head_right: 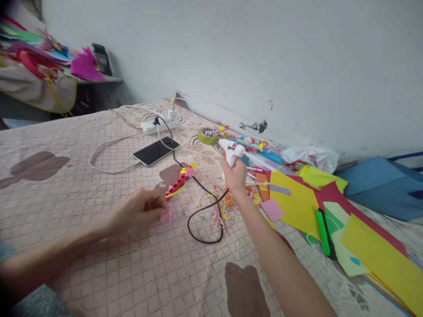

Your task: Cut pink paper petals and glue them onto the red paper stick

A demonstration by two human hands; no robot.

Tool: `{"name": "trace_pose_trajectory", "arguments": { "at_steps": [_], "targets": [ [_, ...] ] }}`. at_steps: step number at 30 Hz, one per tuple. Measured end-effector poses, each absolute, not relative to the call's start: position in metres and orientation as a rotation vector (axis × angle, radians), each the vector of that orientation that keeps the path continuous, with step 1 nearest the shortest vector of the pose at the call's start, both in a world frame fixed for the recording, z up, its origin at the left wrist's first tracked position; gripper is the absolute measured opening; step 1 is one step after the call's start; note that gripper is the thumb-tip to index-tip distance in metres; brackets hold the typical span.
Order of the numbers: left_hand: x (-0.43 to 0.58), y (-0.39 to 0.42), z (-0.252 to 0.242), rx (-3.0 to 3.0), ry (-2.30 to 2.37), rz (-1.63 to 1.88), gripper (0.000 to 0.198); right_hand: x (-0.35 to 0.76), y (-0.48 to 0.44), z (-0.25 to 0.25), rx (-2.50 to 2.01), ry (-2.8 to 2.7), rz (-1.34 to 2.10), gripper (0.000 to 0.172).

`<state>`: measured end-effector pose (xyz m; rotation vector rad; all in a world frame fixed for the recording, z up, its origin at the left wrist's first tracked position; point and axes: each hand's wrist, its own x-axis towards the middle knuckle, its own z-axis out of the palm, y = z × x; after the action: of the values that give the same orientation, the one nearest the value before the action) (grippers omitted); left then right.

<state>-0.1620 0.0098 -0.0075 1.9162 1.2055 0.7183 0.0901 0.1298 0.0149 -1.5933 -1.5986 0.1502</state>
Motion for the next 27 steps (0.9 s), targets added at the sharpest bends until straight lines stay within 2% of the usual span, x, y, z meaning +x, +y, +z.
{"name": "trace_pose_trajectory", "arguments": {
  "at_steps": [6, 11, 17, 27],
  "targets": [
    [-0.164, 0.008, -0.009, 1.955, 1.239, 0.713, 0.015, 0.102, 0.055, 0.028, -1.468, -1.648, 0.427, 0.031],
    [-0.166, 0.002, -0.01, 2.013, 1.322, 0.838, 0.018, 0.105, 0.02, 0.026, -1.477, -1.717, 0.665, 0.031],
    [-0.168, -0.003, -0.013, 1.813, 1.317, 1.003, 0.017, 0.107, 0.001, 0.022, -1.507, -1.821, 0.758, 0.039],
    [-0.179, -0.006, -0.012, 1.825, 1.345, 0.917, 0.011, 0.099, -0.011, 0.029, -1.491, -1.95, 1.028, 0.031]
  ]
}}
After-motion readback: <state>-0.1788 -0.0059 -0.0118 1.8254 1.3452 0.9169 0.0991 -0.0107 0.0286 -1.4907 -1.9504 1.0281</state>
